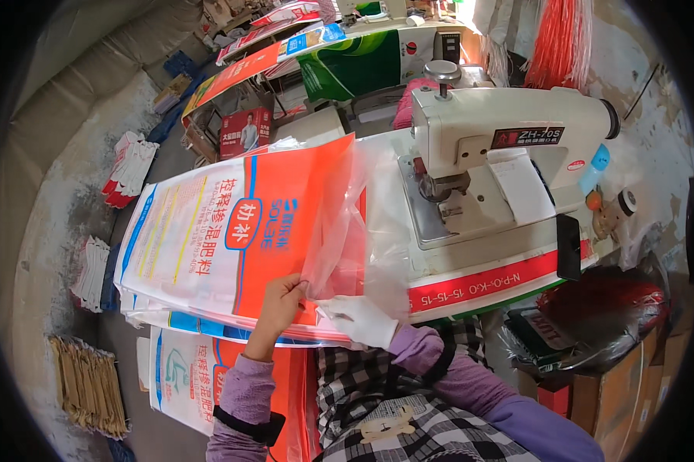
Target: Sealing the ends of large printed plastic fertilizer bags using an industrial sewing machine in a workshop environment.
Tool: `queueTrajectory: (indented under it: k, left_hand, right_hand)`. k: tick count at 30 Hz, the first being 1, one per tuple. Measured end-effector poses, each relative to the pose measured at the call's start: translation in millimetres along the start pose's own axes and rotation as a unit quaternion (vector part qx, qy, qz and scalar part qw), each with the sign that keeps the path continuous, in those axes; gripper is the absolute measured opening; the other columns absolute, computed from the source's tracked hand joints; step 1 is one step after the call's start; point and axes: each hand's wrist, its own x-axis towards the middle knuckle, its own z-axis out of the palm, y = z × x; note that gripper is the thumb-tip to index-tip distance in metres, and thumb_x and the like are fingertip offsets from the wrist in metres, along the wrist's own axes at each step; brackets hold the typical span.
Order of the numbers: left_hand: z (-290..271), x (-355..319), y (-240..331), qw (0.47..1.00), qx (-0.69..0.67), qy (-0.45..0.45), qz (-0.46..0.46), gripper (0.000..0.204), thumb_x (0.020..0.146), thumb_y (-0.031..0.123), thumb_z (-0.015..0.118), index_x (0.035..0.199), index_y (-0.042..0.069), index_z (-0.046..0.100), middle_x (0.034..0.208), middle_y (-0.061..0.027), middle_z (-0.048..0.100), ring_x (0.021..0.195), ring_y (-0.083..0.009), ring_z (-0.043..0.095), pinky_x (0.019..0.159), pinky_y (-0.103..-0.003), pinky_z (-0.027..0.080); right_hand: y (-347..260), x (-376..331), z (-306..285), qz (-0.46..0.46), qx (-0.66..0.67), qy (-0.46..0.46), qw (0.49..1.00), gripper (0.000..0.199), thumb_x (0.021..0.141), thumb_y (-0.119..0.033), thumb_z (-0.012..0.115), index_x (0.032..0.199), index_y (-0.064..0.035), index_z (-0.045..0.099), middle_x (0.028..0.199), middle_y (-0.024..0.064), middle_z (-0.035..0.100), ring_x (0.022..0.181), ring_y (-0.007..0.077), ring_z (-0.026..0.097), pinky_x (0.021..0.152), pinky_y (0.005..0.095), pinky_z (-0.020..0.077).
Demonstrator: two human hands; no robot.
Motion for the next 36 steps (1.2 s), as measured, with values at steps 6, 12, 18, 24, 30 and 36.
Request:
queueTrajectory:
  k: [6,12,18,24,30,36]
  left_hand:
    - [-1,-13,14,0.968,0.231,-0.03,0.092,0.021,0.089,0.016,0.062,0.077,-0.001,0.065,0.058,-0.0088,0.059,0.052,-0.017,0.058,0.05,-0.032,0.046]
    - [-21,-105,46,0.864,0.479,0.073,0.137,0.01,0.08,0.015,0.069,0.081,0.007,0.066,0.063,-0.0136,0.06,0.056,-0.0328,0.06,0.05,-0.042,0.044]
    - [-43,-206,35,0.854,0.508,0.086,0.075,0.011,0.072,0.007,0.073,0.08,0.006,0.066,0.059,-0.011,0.057,0.052,-0.0303,0.058,0.047,-0.04,0.042]
    - [-41,-221,22,0.868,0.464,0.177,0.02,0.018,0.07,-0.004,0.07,0.085,0.005,0.071,0.06,-0.0093,0.055,0.05,-0.0266,0.054,0.048,-0.034,0.042]
    - [-23,-213,22,0.879,0.373,0.288,0.07,0.021,0.068,-0.01,0.068,0.086,0.001,0.07,0.064,-0.0102,0.054,0.057,-0.0218,0.055,0.049,-0.032,0.042]
    - [-35,-243,-16,0.919,0.311,0.219,-0.105,0.017,0.076,-0.006,0.065,0.093,-0.004,0.07,0.098,-0.0177,0.064,0.081,-0.0212,0.064,0.062,-0.03,0.05]
  right_hand:
    - [-14,12,-5,-0.056,-0.164,-0.086,0.981,0.028,0.088,-0.021,0.053,0.109,-0.0108,0.069,0.094,0.014,0.065,0.088,0.0328,0.063,0.082,0.0432,0.0487]
    - [-82,55,5,-0.15,-0.451,-0.307,0.825,0.028,0.089,-0.02,0.047,0.072,-0.0096,0.067,0.071,0.0133,0.061,0.078,0.0275,0.063,0.075,0.0369,0.0488]
    - [45,106,-53,0.049,-0.627,-0.078,0.774,0.018,0.091,-0.009,0.048,0.092,-0.0103,0.066,0.075,0.0065,0.064,0.069,0.0194,0.06,0.061,0.034,0.0514]
    - [14,44,-100,0.144,-0.011,0.289,0.946,0.043,0.085,-0.014,0.069,0.126,-0.0041,0.058,0.12,0.0109,0.061,0.112,0.0252,0.058,0.097,0.0383,0.0448]
    - [-34,23,-104,-0.089,-0.416,0.428,0.797,0.046,0.07,-0.014,0.076,0.113,-0.0064,0.063,0.115,0.0149,0.06,0.109,0.0321,0.055,0.094,0.0429,0.0438]
    - [35,45,-118,-0.03,-0.373,0.181,0.909,0.015,0.075,-0.015,0.068,0.09,-0.0114,0.068,0.081,0.0098,0.065,0.073,0.0281,0.063,0.062,0.0384,0.0508]
